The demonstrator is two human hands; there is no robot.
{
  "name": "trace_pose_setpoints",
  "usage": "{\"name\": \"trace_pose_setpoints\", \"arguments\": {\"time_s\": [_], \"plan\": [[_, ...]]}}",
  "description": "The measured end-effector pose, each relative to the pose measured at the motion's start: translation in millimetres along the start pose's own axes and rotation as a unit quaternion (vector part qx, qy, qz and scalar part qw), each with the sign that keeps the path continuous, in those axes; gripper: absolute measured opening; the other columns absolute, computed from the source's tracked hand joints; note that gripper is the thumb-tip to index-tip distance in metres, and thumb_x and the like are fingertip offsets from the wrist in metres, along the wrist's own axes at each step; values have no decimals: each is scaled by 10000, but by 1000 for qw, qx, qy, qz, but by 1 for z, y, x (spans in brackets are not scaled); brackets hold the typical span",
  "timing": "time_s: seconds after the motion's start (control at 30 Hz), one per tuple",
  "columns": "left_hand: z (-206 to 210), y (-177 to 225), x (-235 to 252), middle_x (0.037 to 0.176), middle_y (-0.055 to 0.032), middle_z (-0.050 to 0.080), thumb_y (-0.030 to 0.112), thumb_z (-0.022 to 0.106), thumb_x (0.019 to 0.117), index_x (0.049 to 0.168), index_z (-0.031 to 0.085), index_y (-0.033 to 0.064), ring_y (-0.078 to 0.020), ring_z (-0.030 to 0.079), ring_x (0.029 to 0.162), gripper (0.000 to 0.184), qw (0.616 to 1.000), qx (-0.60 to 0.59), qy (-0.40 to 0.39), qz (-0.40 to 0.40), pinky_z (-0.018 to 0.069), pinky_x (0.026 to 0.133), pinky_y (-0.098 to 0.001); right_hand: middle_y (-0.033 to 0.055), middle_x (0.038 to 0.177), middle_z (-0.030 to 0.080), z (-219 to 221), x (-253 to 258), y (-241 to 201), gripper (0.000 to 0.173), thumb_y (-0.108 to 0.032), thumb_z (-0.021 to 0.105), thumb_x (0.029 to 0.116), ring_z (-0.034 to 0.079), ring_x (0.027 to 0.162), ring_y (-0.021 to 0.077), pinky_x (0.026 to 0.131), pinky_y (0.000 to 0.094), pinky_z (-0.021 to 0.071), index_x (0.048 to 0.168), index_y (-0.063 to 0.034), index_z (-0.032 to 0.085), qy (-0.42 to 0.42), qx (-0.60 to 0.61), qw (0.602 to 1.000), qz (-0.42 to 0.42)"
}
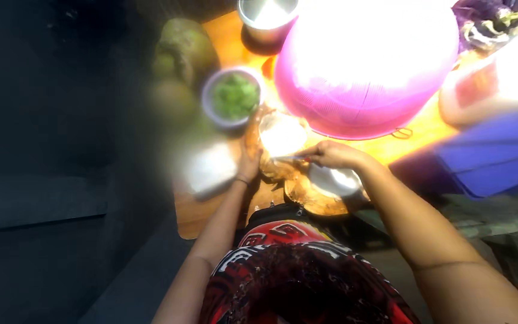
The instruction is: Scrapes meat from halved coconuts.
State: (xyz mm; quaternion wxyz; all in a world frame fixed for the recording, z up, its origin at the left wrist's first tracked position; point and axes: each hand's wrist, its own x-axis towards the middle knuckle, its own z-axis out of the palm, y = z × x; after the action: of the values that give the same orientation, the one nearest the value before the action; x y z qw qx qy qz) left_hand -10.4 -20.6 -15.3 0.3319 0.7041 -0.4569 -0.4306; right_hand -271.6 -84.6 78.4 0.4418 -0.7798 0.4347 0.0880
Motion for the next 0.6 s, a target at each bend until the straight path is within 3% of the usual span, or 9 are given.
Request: {"name": "trace_pose_setpoints", "arguments": {"time_s": [0.07,0.13,0.17,0.23,0.3,0.43,0.5,0.6], "plan": [[0,2,-2,1595,-250,368,308,594,1047,1649,-27,131,-361,493,1394,882,1000,-3,-4,1,402,1141,-533,167,1050,735,-3,0,8,346,-138,499,1088,678,895,294,858,545,518,1386,-169,671,65,26,998,1],[0,2,-4,1597,-251,364,294,589,1051,1649,-21,123,-356,488,1400,872,1000,-5,-1,2,400,1146,-524,150,1004,731,-6,-5,8,334,-148,512,1088,655,826,255,800,504,516,1380,-161,675,82,37,996,-5],[-1,2,-4,1596,-254,364,290,589,1051,1648,-20,117,-354,487,1401,870,1000,-5,1,3,399,1148,-519,136,982,729,-6,-9,2,331,-142,516,1086,646,801,235,780,485,514,1371,-167,682,66,39,997,-4],[-1,4,-5,1590,-268,367,289,587,1052,1646,-21,102,-367,486,1400,870,1000,2,-1,4,393,1149,-522,143,1050,730,-6,-15,-18,343,-121,502,1092,658,885,251,860,487,509,1387,-173,669,-5,31,999,21],[-2,4,-5,1581,-273,378,286,586,1053,1647,-29,111,-376,499,1387,873,1000,5,-7,1,401,1141,-529,133,1009,722,2,-9,-17,340,-133,502,1092,638,854,235,835,471,502,1378,-187,678,-27,24,999,22],[-1,1,-3,1571,-273,395,306,582,1055,1649,-37,122,-384,521,1365,878,1000,6,-6,0,413,1127,-545,160,950,709,0,-2,5,328,-144,493,1094,626,770,254,751,490,509,1364,-142,680,89,64,993,31],[-1,-1,-3,1587,-263,376,293,587,1053,1648,-38,118,-375,509,1379,881,1000,3,-4,7,407,1135,-536,136,944,714,-8,-6,6,332,-173,506,1097,608,718,227,688,457,498,1385,-177,670,118,59,990,53],[0,-2,-3,1573,-273,391,292,593,1050,1647,-29,112,-382,511,1373,881,1000,2,-4,10,406,1135,-535,157,1011,733,-8,-5,4,328,-143,513,1086,661,829,273,807,523,517,1364,-161,685,101,40,994,35]]}}
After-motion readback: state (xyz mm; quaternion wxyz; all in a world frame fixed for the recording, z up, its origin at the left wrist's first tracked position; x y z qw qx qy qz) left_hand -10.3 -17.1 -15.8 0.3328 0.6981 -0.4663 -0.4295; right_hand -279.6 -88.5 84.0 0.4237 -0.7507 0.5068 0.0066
